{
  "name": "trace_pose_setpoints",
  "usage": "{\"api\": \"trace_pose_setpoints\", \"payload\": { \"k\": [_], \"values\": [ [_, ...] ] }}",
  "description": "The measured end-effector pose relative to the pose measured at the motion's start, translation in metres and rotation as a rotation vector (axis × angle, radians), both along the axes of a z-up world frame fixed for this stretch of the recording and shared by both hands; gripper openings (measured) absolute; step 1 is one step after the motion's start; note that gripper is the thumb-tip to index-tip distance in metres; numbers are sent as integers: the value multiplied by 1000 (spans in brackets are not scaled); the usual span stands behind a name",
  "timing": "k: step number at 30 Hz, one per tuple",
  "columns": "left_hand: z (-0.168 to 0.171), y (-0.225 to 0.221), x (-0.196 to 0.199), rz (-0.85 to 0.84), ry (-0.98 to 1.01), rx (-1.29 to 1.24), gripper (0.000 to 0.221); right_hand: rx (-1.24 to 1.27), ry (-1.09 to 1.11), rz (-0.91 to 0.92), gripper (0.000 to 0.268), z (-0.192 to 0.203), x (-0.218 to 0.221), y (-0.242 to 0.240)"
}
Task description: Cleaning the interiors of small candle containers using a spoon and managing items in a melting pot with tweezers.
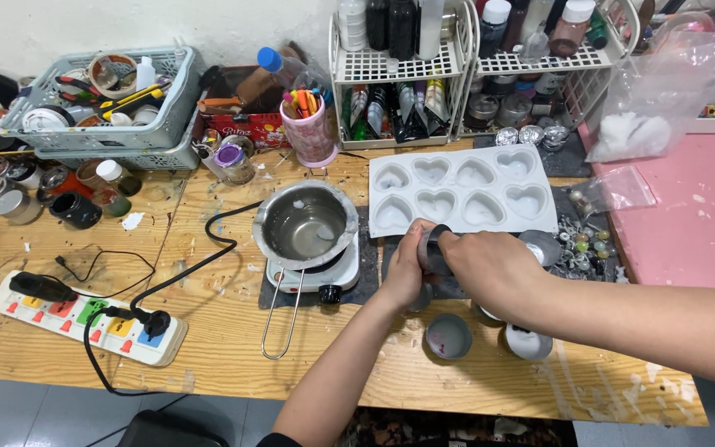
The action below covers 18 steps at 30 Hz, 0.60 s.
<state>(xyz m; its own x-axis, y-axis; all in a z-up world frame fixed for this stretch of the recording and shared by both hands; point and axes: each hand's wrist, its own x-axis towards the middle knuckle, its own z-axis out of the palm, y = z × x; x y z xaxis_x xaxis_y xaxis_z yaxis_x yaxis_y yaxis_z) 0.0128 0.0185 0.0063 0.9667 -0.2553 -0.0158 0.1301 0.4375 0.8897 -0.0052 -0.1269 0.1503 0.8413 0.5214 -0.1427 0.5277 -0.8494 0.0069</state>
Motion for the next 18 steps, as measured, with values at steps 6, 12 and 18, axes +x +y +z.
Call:
{"api": "trace_pose_setpoints", "payload": {
  "k": [6, 12, 18],
  "values": [
    [-22, 1, 14, -122, 410, -89, 40, -76, -31, 46, 14, -8, -4, -1],
    [7, 8, 7, -304, 343, -70, 42, -69, -5, 108, 18, -1, -4, -1],
    [-19, 6, 9, -126, 23, -100, 46, 37, 16, 27, 13, 10, 1, 1]
  ]
}}
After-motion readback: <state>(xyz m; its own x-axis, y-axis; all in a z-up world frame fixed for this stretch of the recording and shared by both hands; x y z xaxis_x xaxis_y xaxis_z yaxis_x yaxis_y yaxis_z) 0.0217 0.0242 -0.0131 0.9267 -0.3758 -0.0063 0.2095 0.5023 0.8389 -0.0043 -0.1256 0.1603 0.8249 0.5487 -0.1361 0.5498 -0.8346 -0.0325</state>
